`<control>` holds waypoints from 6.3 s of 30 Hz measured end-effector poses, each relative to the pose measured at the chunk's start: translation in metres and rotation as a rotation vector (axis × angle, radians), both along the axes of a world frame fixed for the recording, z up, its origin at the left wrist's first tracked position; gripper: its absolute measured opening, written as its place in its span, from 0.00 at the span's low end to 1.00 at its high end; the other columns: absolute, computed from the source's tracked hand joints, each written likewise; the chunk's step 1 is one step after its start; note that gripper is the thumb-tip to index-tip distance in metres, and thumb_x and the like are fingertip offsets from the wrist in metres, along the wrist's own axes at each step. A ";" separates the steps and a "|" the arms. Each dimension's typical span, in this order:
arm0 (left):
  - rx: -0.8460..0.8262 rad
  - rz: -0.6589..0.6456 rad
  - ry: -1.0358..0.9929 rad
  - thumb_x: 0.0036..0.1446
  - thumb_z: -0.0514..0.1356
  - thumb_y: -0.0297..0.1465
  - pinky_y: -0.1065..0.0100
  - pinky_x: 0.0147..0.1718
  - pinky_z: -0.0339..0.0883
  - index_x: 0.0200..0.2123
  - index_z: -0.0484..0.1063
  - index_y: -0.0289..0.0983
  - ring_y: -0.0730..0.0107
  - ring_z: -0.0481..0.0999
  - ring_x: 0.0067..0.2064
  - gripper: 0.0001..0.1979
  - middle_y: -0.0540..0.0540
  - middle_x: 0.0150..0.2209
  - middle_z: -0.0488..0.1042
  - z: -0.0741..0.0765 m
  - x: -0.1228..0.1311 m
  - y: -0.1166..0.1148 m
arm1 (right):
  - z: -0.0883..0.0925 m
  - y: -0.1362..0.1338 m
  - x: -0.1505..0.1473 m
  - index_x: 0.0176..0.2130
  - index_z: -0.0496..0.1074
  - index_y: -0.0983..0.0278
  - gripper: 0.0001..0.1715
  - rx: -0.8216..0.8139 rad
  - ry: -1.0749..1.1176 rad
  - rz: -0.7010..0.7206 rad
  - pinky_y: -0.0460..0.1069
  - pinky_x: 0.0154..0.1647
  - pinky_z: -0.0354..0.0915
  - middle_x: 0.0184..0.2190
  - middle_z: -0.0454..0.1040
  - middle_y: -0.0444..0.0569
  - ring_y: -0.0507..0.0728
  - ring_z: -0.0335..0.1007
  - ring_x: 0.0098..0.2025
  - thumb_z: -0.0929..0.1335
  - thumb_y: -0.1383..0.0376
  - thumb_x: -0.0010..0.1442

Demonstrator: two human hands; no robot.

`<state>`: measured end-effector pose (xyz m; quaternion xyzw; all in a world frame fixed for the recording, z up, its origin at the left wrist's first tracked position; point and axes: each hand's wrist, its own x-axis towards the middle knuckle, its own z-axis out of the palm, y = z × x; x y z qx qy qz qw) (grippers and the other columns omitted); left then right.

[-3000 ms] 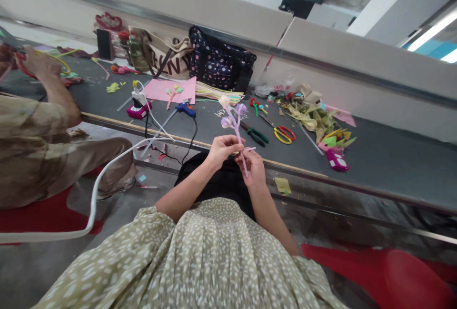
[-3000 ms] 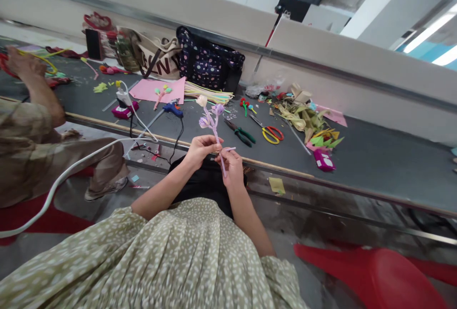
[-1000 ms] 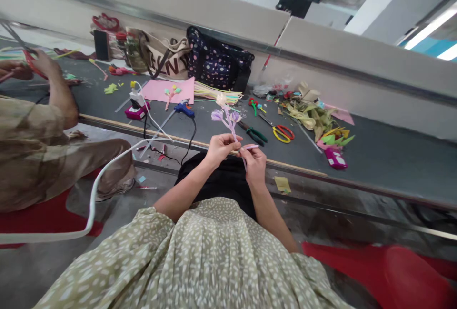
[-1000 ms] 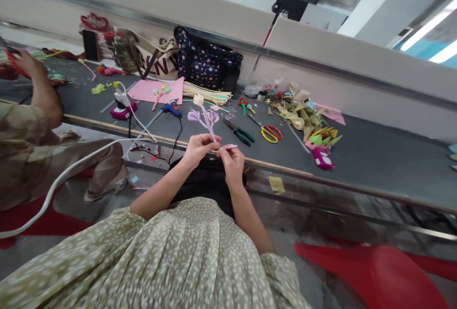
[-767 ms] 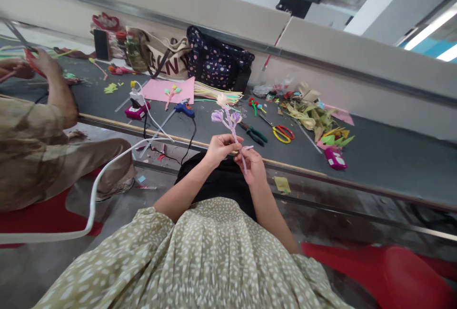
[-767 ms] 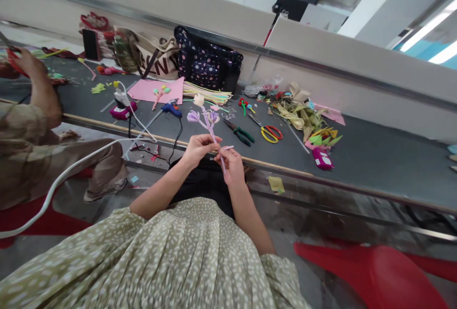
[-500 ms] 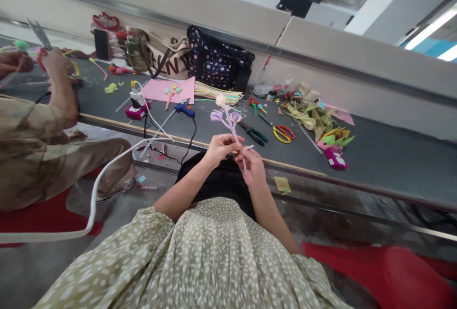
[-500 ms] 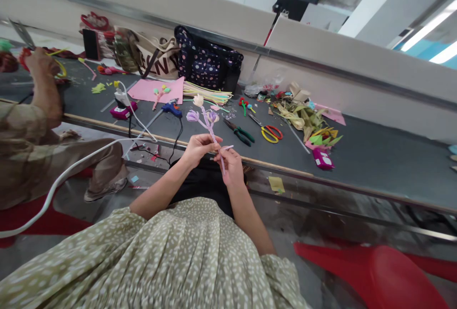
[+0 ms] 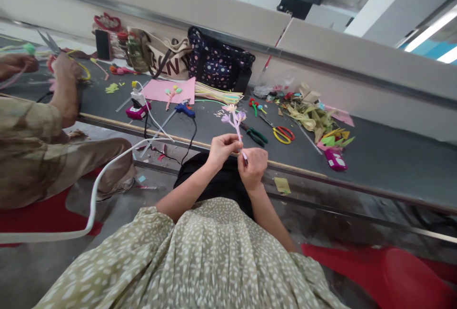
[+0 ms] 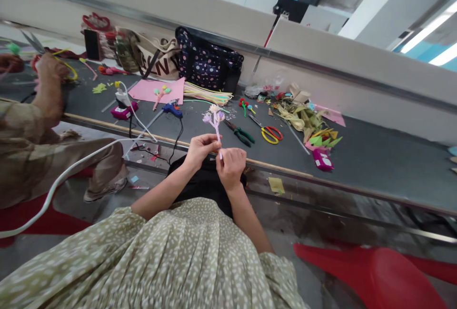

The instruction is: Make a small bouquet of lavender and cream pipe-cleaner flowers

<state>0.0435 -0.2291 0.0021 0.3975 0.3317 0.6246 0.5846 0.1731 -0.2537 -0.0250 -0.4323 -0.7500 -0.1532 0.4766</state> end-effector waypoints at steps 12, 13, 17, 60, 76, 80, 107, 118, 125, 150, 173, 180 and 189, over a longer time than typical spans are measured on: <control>0.018 0.043 0.068 0.36 0.73 0.34 0.72 0.27 0.65 0.31 0.77 0.32 0.76 0.70 0.25 0.17 0.50 0.23 0.73 -0.003 0.000 0.002 | 0.003 0.002 -0.001 0.35 0.70 0.62 0.03 0.070 -0.088 -0.019 0.53 0.44 0.57 0.29 0.74 0.47 0.55 0.68 0.35 0.66 0.68 0.62; 0.030 0.046 0.078 0.37 0.72 0.34 0.72 0.27 0.65 0.30 0.77 0.32 0.76 0.70 0.25 0.16 0.50 0.23 0.73 -0.003 0.000 0.002 | 0.002 0.002 -0.002 0.34 0.70 0.62 0.04 0.057 -0.055 -0.011 0.53 0.44 0.58 0.28 0.73 0.47 0.55 0.68 0.35 0.66 0.68 0.62; 0.065 0.062 0.113 0.39 0.70 0.32 0.72 0.28 0.64 0.23 0.73 0.32 0.77 0.69 0.27 0.11 0.46 0.31 0.78 -0.001 -0.002 0.001 | 0.000 0.002 -0.005 0.32 0.70 0.62 0.07 -0.039 0.117 0.022 0.53 0.42 0.60 0.27 0.73 0.47 0.56 0.68 0.34 0.65 0.66 0.63; 0.087 0.038 0.234 0.39 0.73 0.37 0.73 0.23 0.62 0.25 0.78 0.34 0.77 0.67 0.23 0.14 0.49 0.21 0.73 0.001 -0.006 -0.002 | -0.001 -0.006 -0.003 0.34 0.68 0.61 0.06 -0.048 -0.047 -0.029 0.55 0.47 0.56 0.29 0.72 0.47 0.56 0.67 0.35 0.63 0.66 0.64; 0.041 0.047 0.142 0.38 0.73 0.37 0.70 0.27 0.69 0.25 0.79 0.34 0.73 0.72 0.25 0.14 0.48 0.23 0.76 0.003 -0.003 -0.004 | 0.003 -0.008 -0.007 0.34 0.69 0.61 0.06 -0.065 0.055 0.004 0.55 0.46 0.57 0.29 0.74 0.48 0.56 0.70 0.36 0.64 0.66 0.63; 0.059 0.051 0.142 0.40 0.72 0.37 0.71 0.27 0.68 0.26 0.79 0.34 0.74 0.72 0.25 0.13 0.48 0.23 0.76 0.002 -0.003 -0.004 | 0.005 -0.008 -0.009 0.34 0.70 0.61 0.07 -0.063 0.096 0.000 0.54 0.45 0.59 0.30 0.75 0.48 0.56 0.70 0.35 0.64 0.66 0.63; 0.066 0.106 0.155 0.42 0.71 0.37 0.70 0.30 0.68 0.28 0.80 0.34 0.73 0.73 0.27 0.13 0.47 0.26 0.78 -0.002 0.000 -0.003 | 0.004 -0.005 -0.004 0.35 0.70 0.62 0.06 -0.033 0.001 -0.074 0.53 0.45 0.57 0.28 0.74 0.48 0.56 0.69 0.35 0.64 0.66 0.63; 0.098 0.097 0.170 0.44 0.70 0.37 0.70 0.30 0.68 0.29 0.80 0.33 0.73 0.72 0.26 0.13 0.47 0.25 0.77 -0.006 0.000 -0.001 | 0.006 -0.005 -0.008 0.34 0.72 0.62 0.07 -0.105 0.223 -0.013 0.52 0.43 0.62 0.31 0.76 0.49 0.56 0.70 0.35 0.66 0.63 0.63; 0.109 0.074 0.146 0.43 0.71 0.36 0.71 0.30 0.68 0.29 0.80 0.34 0.73 0.73 0.27 0.12 0.47 0.27 0.78 0.000 -0.001 -0.003 | 0.010 -0.006 -0.010 0.32 0.72 0.62 0.10 -0.396 0.624 0.145 0.50 0.38 0.66 0.29 0.75 0.45 0.55 0.71 0.32 0.68 0.59 0.60; 0.108 -0.063 0.079 0.44 0.71 0.38 0.70 0.27 0.67 0.28 0.79 0.33 0.74 0.72 0.25 0.14 0.47 0.25 0.76 0.008 -0.007 -0.006 | 0.015 -0.004 -0.019 0.31 0.68 0.62 0.10 -0.676 1.002 0.427 0.48 0.33 0.64 0.23 0.68 0.41 0.51 0.65 0.26 0.68 0.58 0.57; 0.093 0.062 0.150 0.41 0.72 0.35 0.70 0.29 0.67 0.30 0.80 0.33 0.74 0.72 0.27 0.13 0.47 0.26 0.77 -0.001 -0.005 0.001 | 0.008 -0.001 -0.007 0.34 0.69 0.62 0.07 -0.045 0.032 -0.047 0.53 0.43 0.59 0.29 0.73 0.49 0.56 0.68 0.35 0.64 0.65 0.64; 0.124 0.073 0.174 0.42 0.71 0.34 0.71 0.29 0.66 0.28 0.79 0.34 0.74 0.72 0.28 0.10 0.45 0.31 0.79 0.005 -0.006 -0.003 | 0.008 -0.002 -0.011 0.34 0.71 0.62 0.10 -0.274 0.449 0.059 0.51 0.40 0.64 0.31 0.75 0.48 0.56 0.69 0.34 0.65 0.59 0.63; 0.107 -0.014 0.114 0.41 0.72 0.35 0.71 0.27 0.66 0.29 0.79 0.33 0.74 0.72 0.26 0.13 0.46 0.28 0.78 0.005 -0.008 -0.002 | 0.019 0.000 -0.018 0.28 0.70 0.63 0.08 -0.832 1.175 0.440 0.47 0.30 0.64 0.21 0.70 0.40 0.51 0.65 0.24 0.70 0.61 0.53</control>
